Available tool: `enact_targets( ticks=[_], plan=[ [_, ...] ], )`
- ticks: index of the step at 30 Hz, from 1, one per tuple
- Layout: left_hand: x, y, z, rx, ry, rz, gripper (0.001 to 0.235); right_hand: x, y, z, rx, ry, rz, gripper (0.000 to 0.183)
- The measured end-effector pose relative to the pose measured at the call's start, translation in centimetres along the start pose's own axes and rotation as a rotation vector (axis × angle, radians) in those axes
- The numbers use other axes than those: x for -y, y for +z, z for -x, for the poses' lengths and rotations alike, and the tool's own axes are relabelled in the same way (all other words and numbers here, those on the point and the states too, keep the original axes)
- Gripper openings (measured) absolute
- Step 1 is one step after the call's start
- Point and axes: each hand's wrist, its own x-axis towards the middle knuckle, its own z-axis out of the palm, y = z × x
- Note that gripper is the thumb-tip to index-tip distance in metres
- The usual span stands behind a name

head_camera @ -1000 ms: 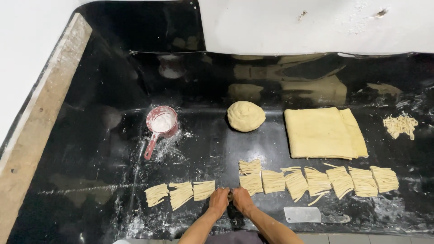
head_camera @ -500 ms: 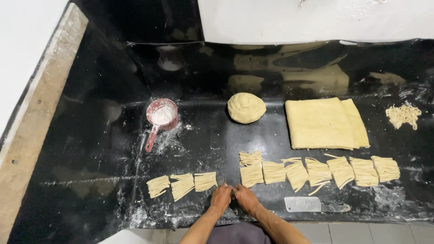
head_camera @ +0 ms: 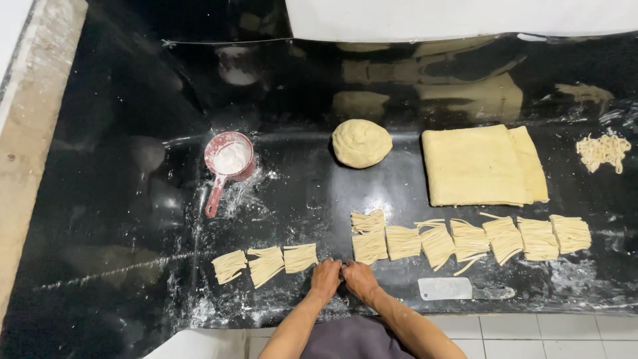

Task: The person arranges cut strips of dough on a black countertop, separating them into small bundles. They then transfer these bundles onto a large red tray, organizing them into neat rows. The person also handles a ball of dough and a red measuring cup containing flour.

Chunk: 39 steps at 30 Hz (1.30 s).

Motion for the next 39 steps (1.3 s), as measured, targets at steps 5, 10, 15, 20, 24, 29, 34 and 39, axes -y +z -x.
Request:
enact_targets(
  ticks=[5, 10, 15, 20, 24, 29, 34, 39],
  plan=[
    [0.0, -0.2, -0.5, -0.011, -0.017, 0.030, 0.011, -0.1, 0.2, -0.5, 0.021, 0.025, -0.011, 0.020],
    [-0.3, -1.1, -1.4, 0.122, -0.078, 0.057, 0.019, -0.6, 1.3, -0.6, 0.020, 0.100, -0.058, 0.017],
    [-0.1, -1.8, -1.0, 0.130, -0.073, 0.133, 0.023, -0.5, 0.5, -1.3, 0.101, 0.151, -0.089, 0.016],
    [1.7, -0.2, -2.0, 0.197, -0.029, 0.172, 0.020, 1.2, -5.2, -1.1, 0.150, 0.214, -0.228, 0.016],
    [-0.7, -5.2, -2.9, 0.244, 0.002, 0.181, 0.012, -1.1, -6.8, -1.2, 0.140, 0.366, -0.454, 0.022],
    [-4.9, -7.6, -7.4, 0.207, 0.010, 0.253, 0.021, -6.7, -10.7, -0.8, 0.099, 0.441, -0.430, 0.026],
    [-12.6, -7.8, -12.0, 0.246, 0.011, 0.343, 0.032, -13.4, -15.9, 2.7, 0.018, 0.512, -0.469, 0.027],
    [-23.2, -6.3, -17.4, 0.305, 0.025, 0.420, 0.030, -21.6, -21.6, 9.4, -0.073, 0.606, -0.568, 0.026]
  ],
)
